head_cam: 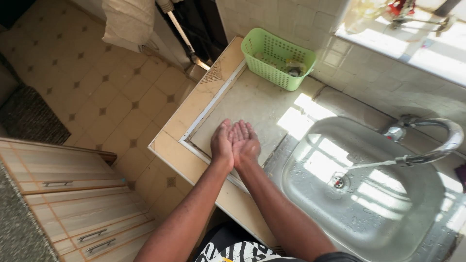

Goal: Washing a frying pan and a small pot in a kitchen sink

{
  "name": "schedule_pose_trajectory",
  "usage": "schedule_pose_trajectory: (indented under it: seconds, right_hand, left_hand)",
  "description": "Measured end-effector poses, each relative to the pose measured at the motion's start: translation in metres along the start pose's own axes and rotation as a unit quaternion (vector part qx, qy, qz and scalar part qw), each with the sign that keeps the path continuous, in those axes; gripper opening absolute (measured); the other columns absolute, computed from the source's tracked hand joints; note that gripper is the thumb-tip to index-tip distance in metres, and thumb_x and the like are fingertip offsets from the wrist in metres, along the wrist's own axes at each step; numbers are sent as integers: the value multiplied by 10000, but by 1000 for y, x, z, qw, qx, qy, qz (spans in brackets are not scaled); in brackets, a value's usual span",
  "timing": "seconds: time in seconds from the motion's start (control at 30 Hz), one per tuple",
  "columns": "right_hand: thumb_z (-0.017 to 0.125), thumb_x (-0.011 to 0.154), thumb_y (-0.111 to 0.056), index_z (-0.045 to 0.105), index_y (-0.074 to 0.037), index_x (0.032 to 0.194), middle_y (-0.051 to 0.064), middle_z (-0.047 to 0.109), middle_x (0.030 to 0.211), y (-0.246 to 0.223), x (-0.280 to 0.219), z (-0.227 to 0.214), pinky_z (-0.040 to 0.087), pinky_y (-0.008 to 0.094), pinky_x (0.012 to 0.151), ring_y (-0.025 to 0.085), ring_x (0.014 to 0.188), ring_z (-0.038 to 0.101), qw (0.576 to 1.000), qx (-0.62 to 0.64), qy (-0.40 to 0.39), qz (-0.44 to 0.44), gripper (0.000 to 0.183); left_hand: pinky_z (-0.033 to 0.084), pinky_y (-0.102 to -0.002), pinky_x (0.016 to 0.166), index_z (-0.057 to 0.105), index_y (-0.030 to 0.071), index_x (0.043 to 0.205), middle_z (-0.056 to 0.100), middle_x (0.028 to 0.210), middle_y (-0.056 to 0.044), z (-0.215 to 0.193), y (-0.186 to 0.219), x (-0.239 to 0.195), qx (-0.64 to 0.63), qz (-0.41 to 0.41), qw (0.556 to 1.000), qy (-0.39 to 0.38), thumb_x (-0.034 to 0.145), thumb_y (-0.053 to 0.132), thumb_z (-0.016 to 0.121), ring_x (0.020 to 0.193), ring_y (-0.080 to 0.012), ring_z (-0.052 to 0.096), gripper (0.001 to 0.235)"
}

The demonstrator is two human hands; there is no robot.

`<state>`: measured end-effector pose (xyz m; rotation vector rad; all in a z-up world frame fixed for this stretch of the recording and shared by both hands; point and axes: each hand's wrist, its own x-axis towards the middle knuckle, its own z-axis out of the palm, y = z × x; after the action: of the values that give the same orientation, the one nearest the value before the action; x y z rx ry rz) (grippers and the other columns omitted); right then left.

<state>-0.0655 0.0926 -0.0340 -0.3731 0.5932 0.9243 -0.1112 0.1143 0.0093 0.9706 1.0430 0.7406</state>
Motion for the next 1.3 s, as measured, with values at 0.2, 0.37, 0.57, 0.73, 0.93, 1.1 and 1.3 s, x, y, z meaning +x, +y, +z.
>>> schedule_pose_trajectory:
  seconds: [0.2, 0.37, 0.57, 0.73, 0.93, 1.1, 1.3]
  right_hand:
    - [477, 1006, -195, 619, -105, 1047, 165, 553, 1482, -77, -17, -35, 286, 553, 1271, 368, 1493, 408, 995, -52, -26, -85, 173]
    - [489, 1031, -282, 625, -121, 946, 139, 629, 1244, -129, -63, -37, 388, 531, 1202, 349, 1353, 544, 987, -78, -30, -135, 228]
    - [583, 1029, -277, 622, -167, 835, 26, 651, 847, -181, -100, -58, 525, 434, 932, 266, 959, 674, 979, -119, -30, -163, 227]
    - [520, 1084, -326, 564, -215, 834, -13, 555, 785, -220, -139, -87, 392, 323, 805, 167, 786, 524, 968, -157, 37, -192, 277]
    - [569, 1077, -344, 562, -207, 838, -12, 552, 746, -219, -137, -91, 420, 311, 715, 160, 726, 552, 962, -191, 66, -183, 276]
    - [543, 1097, -313, 548, -185, 861, 1, 544, 797, -226, -145, -89, 435, 315, 719, 179, 743, 541, 957, -225, 9, -184, 268]
    - [537, 1103, -302, 547, -159, 860, 7, 559, 787, -231, -149, -117, 440, 302, 663, 163, 719, 553, 949, -239, 68, -196, 283]
  left_hand:
    - [154, -531, 1282, 339, 59, 1594, 230, 1686, -192, -14, -21, 42, 506, 147, 850, -16, 1041, 623, 395, 1569, -394, 184, 792]
    - [125, -583, 1267, 364, 47, 1577, 316, 1658, -189, 32, 17, 50, 675, 296, 661, -140, 1006, 471, 545, 1565, -376, 224, 735]
    - [157, -521, 1252, 276, 45, 1597, 264, 1658, -182, -16, -21, 70, 676, 425, 576, -173, 966, 467, 602, 1536, -358, 256, 826]
    - [66, -491, 1277, 51, -22, 1624, 27, 1716, -198, -19, 5, 65, 761, 371, 497, -191, 1049, 596, 289, 1589, -347, 35, 877]
    - [100, -520, 1268, 148, -6, 1603, 154, 1689, -227, 61, 28, 70, 691, 336, 605, -209, 1042, 552, 384, 1557, -382, 155, 826]
    - [79, -477, 1264, 244, 27, 1598, 221, 1677, -215, 51, 49, 30, 620, 308, 639, -334, 951, 422, 614, 1557, -355, 186, 843]
    - [70, -477, 1273, 61, -8, 1625, 44, 1714, -209, 10, 27, 94, 719, 349, 560, -219, 992, 677, 395, 1587, -361, 40, 991]
